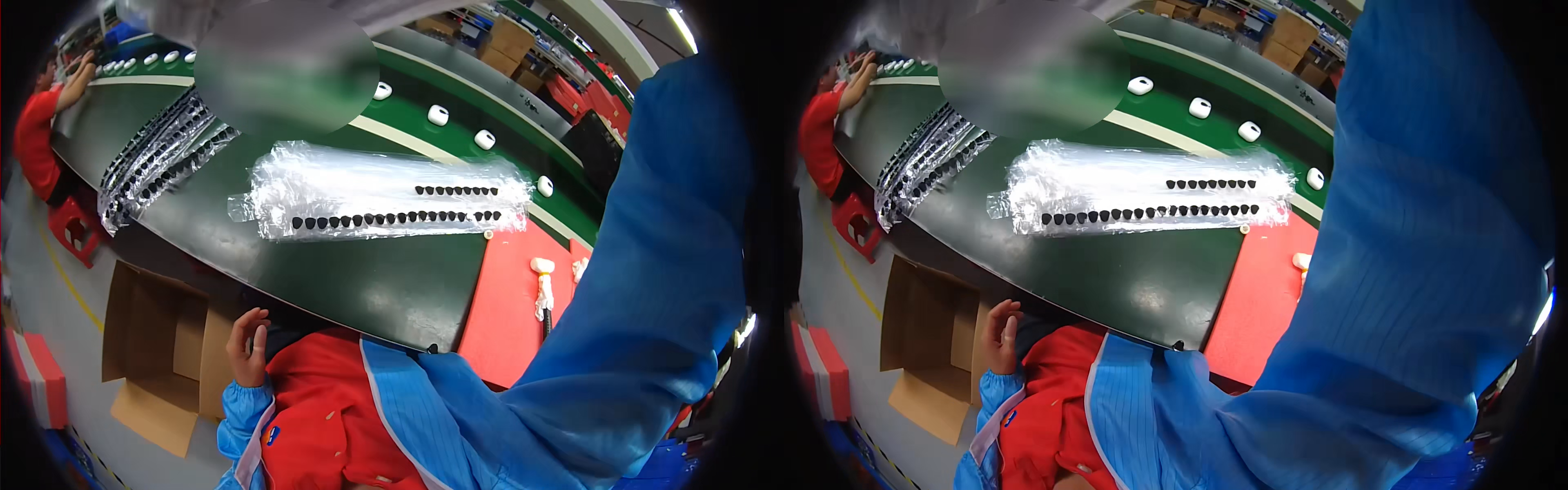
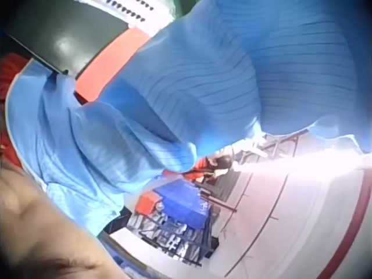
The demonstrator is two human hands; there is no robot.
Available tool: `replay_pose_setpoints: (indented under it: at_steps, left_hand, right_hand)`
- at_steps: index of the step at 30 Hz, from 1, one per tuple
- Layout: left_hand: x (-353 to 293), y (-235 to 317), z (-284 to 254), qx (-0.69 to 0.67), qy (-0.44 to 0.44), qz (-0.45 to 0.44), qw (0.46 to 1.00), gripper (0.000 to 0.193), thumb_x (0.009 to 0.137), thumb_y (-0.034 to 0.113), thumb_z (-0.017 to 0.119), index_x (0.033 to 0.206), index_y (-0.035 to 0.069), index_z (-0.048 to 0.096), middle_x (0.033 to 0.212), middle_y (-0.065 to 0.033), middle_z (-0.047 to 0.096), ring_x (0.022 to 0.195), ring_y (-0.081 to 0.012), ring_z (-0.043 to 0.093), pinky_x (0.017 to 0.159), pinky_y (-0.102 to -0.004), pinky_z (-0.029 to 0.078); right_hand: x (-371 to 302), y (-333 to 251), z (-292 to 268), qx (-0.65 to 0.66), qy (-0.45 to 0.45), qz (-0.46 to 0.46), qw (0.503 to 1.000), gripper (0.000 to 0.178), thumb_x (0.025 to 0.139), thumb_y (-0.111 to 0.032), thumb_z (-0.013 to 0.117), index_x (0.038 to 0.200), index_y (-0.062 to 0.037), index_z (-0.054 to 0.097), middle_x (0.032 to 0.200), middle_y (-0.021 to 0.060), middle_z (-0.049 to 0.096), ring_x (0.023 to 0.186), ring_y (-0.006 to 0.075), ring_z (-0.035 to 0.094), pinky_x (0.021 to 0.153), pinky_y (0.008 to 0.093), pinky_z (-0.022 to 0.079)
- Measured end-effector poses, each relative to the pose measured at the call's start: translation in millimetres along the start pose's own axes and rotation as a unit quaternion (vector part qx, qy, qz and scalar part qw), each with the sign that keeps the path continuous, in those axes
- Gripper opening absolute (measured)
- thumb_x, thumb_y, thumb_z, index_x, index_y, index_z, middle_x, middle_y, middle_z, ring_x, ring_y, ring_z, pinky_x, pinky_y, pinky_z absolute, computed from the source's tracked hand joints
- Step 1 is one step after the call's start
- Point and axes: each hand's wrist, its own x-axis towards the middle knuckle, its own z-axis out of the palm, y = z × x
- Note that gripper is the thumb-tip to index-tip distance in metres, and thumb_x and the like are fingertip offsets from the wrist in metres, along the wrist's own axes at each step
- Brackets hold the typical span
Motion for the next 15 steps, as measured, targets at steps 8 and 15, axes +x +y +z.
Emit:
replay_pose_setpoints:
  at_steps: [8, 15]
  left_hand:
    - [33.2, 37.9, -13.9, 0.046, 0.014, 0.098, 0.994, 0.032, 0.083, 0.004, 0.048, 0.114, -0.002, 0.046, 0.108, -0.0116, 0.053, 0.091, -0.016, 0.053, 0.082, -0.0269, 0.041]
    - [143.8, 209.7, 9.9, 0.242, 0.185, 0.499, 0.811, 0.044, 0.078, 0.0, 0.054, 0.12, -0.002, 0.041, 0.124, -0.0141, 0.043, 0.115, -0.0245, 0.041, 0.092, -0.0327, 0.034]
  right_hand:
    - [-59.6, -27.8, 78.5, 0.026, 0.005, -0.02, 0.999, 0.006, 0.064, -0.009, 0.06, 0.063, -0.0058, 0.055, 0.057, 0.0094, 0.051, 0.052, 0.0247, 0.05, 0.047, 0.0378, 0.038]
    - [-60.6, -41.2, 107.3, -0.029, 0.056, -0.09, 0.994, 0.005, 0.062, -0.007, 0.059, 0.061, -0.0062, 0.054, 0.057, 0.0112, 0.051, 0.052, 0.0277, 0.051, 0.049, 0.0401, 0.039]
